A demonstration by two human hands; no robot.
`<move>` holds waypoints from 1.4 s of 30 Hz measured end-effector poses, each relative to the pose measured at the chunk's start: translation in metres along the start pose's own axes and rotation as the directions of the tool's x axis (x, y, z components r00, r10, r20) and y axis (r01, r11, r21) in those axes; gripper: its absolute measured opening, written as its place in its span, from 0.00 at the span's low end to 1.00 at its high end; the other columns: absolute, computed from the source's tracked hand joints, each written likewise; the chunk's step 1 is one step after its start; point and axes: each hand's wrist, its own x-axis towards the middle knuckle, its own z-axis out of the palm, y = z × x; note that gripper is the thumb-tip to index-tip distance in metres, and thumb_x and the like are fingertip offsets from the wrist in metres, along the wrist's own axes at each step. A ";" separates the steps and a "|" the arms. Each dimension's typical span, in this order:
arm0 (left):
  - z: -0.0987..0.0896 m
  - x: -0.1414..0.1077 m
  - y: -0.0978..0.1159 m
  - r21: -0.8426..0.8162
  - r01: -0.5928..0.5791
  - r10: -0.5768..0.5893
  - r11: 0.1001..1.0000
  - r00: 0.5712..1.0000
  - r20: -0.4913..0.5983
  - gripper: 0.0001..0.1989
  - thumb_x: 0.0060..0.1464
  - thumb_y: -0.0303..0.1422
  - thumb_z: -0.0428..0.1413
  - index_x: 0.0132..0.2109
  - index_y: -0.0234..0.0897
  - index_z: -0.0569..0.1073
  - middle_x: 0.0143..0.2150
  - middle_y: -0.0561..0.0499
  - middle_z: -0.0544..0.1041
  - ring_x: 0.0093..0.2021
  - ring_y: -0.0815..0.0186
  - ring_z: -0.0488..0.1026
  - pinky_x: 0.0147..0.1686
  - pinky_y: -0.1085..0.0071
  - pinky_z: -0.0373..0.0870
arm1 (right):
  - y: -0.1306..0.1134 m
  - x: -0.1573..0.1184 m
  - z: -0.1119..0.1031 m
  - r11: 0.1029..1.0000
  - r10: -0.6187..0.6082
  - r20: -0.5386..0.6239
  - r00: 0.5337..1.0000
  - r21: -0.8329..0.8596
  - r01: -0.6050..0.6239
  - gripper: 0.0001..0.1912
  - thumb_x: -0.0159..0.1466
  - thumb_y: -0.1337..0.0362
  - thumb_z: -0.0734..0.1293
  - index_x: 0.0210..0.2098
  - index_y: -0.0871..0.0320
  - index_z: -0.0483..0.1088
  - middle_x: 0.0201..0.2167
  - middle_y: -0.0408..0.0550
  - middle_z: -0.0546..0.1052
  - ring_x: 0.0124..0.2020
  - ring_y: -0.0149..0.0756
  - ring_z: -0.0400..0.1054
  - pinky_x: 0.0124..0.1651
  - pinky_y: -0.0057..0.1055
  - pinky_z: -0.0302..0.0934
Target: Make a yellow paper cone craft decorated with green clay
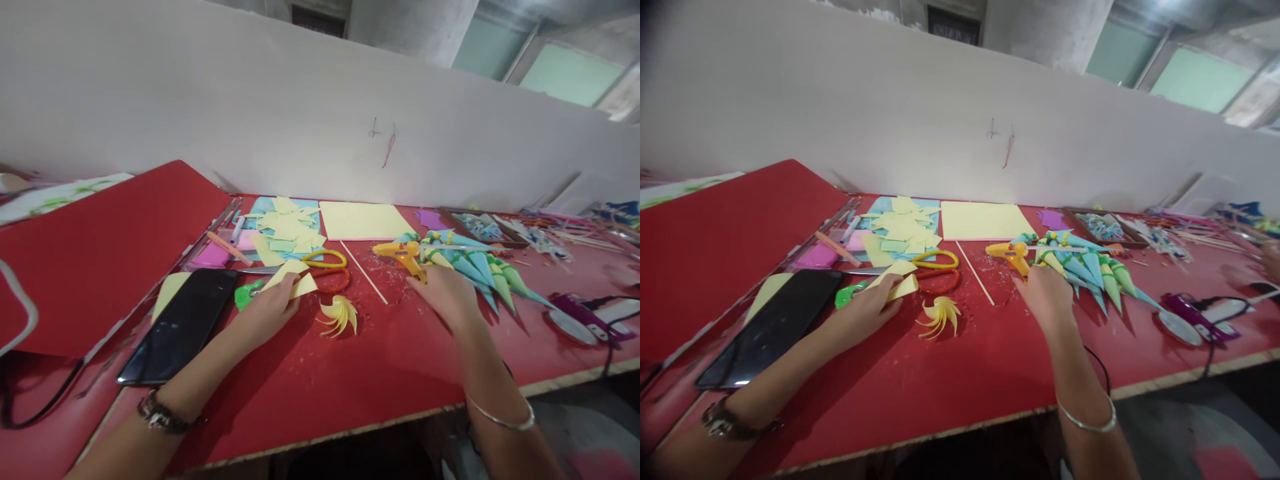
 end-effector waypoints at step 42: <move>-0.014 -0.020 0.026 -0.093 -0.387 0.369 0.917 0.915 -0.165 0.24 0.52 0.40 0.51 0.55 0.39 0.57 0.53 0.44 0.64 0.54 0.57 0.61 0.51 0.62 0.60 | -0.070 -0.026 0.004 0.225 -0.632 -0.308 0.711 0.805 0.549 0.05 0.56 0.73 0.62 0.28 0.59 0.68 0.27 0.43 0.70 0.29 0.28 0.65 0.34 0.26 0.60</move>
